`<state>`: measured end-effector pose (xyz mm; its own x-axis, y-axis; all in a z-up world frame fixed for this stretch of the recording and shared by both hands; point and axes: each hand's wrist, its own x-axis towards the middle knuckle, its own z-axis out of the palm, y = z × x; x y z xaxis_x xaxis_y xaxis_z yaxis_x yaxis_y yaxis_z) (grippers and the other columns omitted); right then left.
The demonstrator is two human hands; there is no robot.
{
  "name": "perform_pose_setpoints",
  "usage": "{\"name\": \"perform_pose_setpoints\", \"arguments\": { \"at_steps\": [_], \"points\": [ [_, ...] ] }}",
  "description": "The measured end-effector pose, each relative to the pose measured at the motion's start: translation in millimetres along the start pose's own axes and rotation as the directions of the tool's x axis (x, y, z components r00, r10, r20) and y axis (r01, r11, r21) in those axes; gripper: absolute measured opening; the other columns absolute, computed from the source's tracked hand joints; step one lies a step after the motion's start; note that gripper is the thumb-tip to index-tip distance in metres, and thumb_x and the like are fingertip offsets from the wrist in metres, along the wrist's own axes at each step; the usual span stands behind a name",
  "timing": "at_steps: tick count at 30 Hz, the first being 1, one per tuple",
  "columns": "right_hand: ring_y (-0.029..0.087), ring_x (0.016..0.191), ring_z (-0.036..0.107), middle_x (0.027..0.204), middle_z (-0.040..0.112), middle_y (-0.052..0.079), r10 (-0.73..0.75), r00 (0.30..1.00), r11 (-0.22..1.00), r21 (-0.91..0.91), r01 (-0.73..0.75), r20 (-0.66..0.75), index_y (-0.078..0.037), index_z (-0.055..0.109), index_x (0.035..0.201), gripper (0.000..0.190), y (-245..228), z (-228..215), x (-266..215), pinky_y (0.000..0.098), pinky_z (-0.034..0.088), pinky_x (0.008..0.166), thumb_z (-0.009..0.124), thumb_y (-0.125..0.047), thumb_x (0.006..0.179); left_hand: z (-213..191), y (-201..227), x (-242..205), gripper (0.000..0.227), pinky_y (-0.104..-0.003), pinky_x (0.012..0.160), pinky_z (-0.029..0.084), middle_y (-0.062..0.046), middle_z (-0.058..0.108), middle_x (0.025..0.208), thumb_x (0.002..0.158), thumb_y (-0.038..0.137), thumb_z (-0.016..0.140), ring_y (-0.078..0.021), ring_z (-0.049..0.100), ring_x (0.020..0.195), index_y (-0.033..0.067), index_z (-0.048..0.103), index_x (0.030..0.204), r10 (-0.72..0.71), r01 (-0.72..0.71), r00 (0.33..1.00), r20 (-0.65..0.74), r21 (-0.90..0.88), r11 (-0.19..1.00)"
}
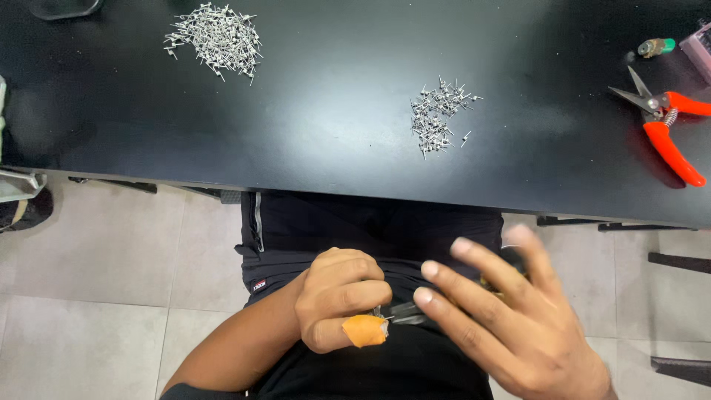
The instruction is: The person repeatedly picks up small metal pins from a pile on a black table, holds each pin with a finger cot, and uses a small file to trim or shape the pin's tip. The trimmed pins are placed into a separate pile on the table.
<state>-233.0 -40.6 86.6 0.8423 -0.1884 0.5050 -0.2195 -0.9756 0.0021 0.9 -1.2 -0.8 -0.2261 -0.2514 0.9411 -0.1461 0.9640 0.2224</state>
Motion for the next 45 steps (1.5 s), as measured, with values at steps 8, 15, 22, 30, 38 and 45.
{"name": "perform_pose_setpoints", "arguments": {
  "at_steps": [8,15,22,30,38,45],
  "points": [
    [0.045,0.125,0.062,0.129,0.069,0.011,0.059,0.998,0.996,-0.069,-0.058,0.005,-0.010,0.065,0.123,0.022,7.1,6.3,-15.4,0.0766,0.028,0.114,0.063,-0.011,0.101,-0.8,-1.8,0.3,0.003,-0.040,0.051,0.044,-0.019,0.058,0.089,0.105,0.004,0.049,-0.0303,0.052,0.063,0.0041,0.050,0.102,0.019,-0.019,1.000,0.016,-0.007,1.000],
    [0.044,0.122,0.064,0.126,0.070,0.012,0.076,0.996,0.995,-0.058,-0.078,-0.039,-0.009,0.066,0.119,0.019,11.5,11.4,-17.2,0.0748,0.026,0.116,0.063,-0.007,0.101,0.7,-4.2,-0.8,0.004,-0.037,0.049,0.042,-0.018,0.057,0.088,0.103,0.000,0.047,-0.0284,0.051,0.062,0.0030,0.048,0.104,0.033,-0.032,0.999,-0.019,0.024,0.999],
    [0.041,0.119,0.066,0.126,0.070,0.012,0.093,0.995,0.994,-0.046,-0.094,-0.042,-0.010,0.066,0.119,0.019,11.0,12.3,-14.4,0.0748,0.034,0.112,0.064,-0.012,0.100,-0.3,-4.9,2.6,0.005,-0.036,0.049,0.042,-0.017,0.058,0.085,0.102,-0.002,0.047,-0.0270,0.050,0.059,0.0010,0.048,0.099,0.028,-0.025,0.999,-0.043,0.057,0.998],
    [0.019,0.095,0.071,0.111,0.070,0.005,0.528,0.780,0.682,0.379,-0.625,0.336,-0.011,0.059,0.139,0.051,15.4,32.3,-16.3,0.0287,0.051,0.088,0.070,-0.021,0.089,9.4,-0.5,15.7,0.037,-0.023,0.040,0.037,-0.005,0.066,0.070,0.083,-0.012,0.065,-0.0074,0.048,0.048,0.0018,0.065,0.117,-0.988,0.898,0.146,0.042,-0.426,0.115],
    [0.024,0.120,0.066,0.134,0.064,0.012,0.488,0.774,0.651,0.422,-0.631,0.405,-0.007,0.053,0.144,0.055,12.4,42.4,-9.9,0.0337,0.050,0.102,0.065,-0.015,0.092,2.7,-6.0,26.1,0.005,-0.024,0.039,0.040,-0.004,0.070,0.064,0.095,0.005,0.065,-0.0087,0.049,0.039,0.0048,0.069,0.093,-1.000,0.948,0.011,0.016,-0.319,0.005],
    [0.021,0.103,0.069,0.121,0.064,0.008,0.509,0.745,0.644,0.384,-0.662,0.432,-0.013,0.052,0.146,0.056,12.2,45.5,-9.2,0.0313,0.053,0.089,0.065,-0.017,0.092,4.6,-7.3,22.7,0.003,-0.024,0.041,0.040,-0.003,0.070,0.065,0.094,0.004,0.066,-0.0083,0.048,0.040,0.0054,0.067,0.093,-0.999,0.954,0.028,0.039,-0.301,0.015]
  ]
}}
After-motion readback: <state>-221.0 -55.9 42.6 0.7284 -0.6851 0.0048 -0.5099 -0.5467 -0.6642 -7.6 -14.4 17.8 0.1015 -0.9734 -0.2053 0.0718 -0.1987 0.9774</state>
